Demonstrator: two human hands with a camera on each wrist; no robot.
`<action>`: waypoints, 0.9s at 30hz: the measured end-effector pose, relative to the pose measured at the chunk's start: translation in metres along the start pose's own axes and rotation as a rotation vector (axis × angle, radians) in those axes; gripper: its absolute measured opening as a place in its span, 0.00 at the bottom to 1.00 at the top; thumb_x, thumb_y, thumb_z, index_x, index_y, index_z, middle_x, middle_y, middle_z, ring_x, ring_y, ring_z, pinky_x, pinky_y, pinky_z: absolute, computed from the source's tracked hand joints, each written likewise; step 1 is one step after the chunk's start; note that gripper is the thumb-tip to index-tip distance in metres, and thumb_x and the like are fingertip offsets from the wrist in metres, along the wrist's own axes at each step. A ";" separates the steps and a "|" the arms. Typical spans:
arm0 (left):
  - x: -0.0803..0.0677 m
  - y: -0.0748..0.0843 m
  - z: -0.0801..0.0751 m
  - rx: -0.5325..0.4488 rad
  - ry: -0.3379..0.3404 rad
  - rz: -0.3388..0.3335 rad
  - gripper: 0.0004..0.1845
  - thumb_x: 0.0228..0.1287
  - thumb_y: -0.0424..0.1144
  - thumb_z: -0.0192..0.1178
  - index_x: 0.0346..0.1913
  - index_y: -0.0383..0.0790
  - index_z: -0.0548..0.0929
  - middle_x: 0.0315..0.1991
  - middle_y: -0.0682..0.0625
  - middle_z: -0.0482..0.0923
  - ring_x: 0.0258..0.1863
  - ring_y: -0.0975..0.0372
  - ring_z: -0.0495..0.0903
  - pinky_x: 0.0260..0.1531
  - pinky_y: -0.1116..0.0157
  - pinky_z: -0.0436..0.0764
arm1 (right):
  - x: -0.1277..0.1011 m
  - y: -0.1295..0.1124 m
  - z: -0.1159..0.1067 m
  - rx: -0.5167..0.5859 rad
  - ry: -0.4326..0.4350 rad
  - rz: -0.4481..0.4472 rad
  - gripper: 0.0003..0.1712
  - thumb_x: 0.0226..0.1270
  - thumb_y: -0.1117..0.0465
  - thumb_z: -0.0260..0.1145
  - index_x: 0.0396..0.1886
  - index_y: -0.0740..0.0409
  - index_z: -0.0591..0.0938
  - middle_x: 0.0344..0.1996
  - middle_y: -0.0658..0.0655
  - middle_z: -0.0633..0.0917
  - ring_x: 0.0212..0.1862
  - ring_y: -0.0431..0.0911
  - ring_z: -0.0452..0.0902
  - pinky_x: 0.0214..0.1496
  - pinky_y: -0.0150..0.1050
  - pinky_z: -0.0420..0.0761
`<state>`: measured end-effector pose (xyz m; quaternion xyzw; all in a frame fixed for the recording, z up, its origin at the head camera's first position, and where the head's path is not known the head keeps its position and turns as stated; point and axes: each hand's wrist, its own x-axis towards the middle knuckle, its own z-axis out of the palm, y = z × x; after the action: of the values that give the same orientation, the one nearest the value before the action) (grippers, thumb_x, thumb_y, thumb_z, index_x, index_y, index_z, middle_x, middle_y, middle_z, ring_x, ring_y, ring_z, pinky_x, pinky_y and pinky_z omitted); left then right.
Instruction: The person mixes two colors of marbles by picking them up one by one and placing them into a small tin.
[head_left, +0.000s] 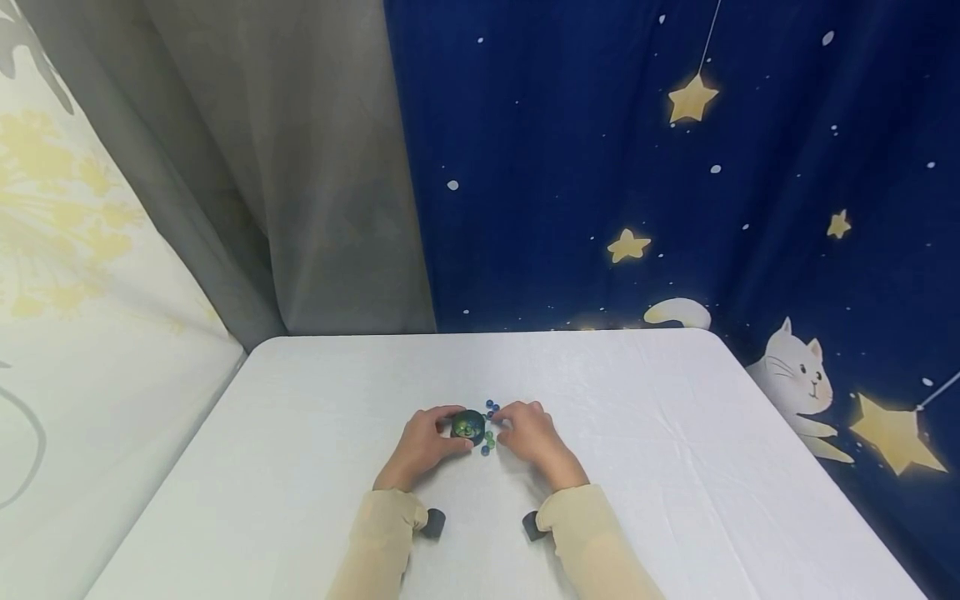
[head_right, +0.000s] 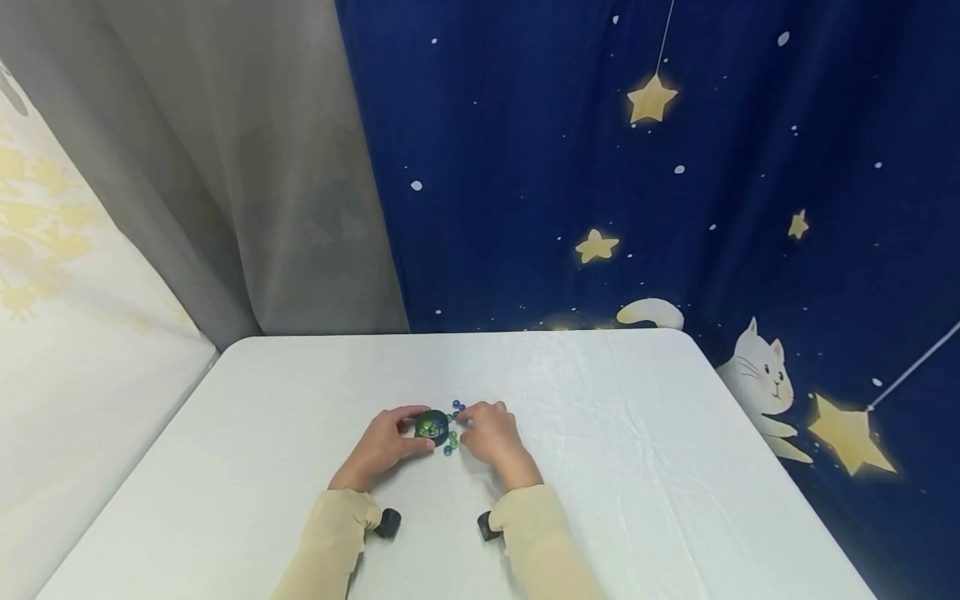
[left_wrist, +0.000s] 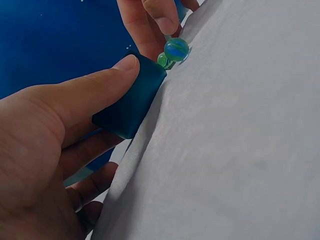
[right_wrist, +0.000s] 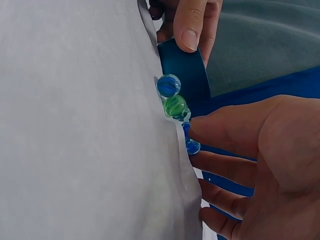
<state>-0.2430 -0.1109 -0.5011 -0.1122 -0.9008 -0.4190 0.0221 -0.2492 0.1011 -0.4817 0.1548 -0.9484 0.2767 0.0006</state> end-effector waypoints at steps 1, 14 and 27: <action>0.000 0.000 0.000 0.000 0.000 -0.001 0.32 0.46 0.46 0.78 0.57 0.45 0.82 0.46 0.49 0.80 0.42 0.58 0.75 0.45 0.55 0.75 | 0.000 0.000 0.000 0.006 0.004 -0.001 0.15 0.59 0.62 0.69 0.47 0.53 0.86 0.49 0.56 0.84 0.53 0.56 0.73 0.57 0.57 0.70; 0.000 -0.001 0.001 0.010 -0.003 -0.005 0.32 0.46 0.47 0.77 0.57 0.46 0.82 0.47 0.49 0.80 0.43 0.57 0.75 0.47 0.54 0.75 | 0.004 0.004 0.000 0.135 0.072 -0.026 0.15 0.58 0.71 0.66 0.44 0.57 0.86 0.45 0.57 0.85 0.50 0.53 0.79 0.55 0.51 0.76; 0.001 -0.001 -0.001 0.013 -0.008 -0.010 0.32 0.46 0.48 0.77 0.57 0.46 0.82 0.48 0.48 0.80 0.44 0.57 0.75 0.48 0.53 0.75 | 0.005 -0.002 -0.006 0.218 0.112 0.000 0.15 0.59 0.72 0.66 0.45 0.55 0.85 0.41 0.54 0.85 0.42 0.47 0.80 0.47 0.45 0.79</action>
<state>-0.2444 -0.1120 -0.5015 -0.1092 -0.9042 -0.4126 0.0169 -0.2536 0.1009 -0.4754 0.1384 -0.9111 0.3866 0.0369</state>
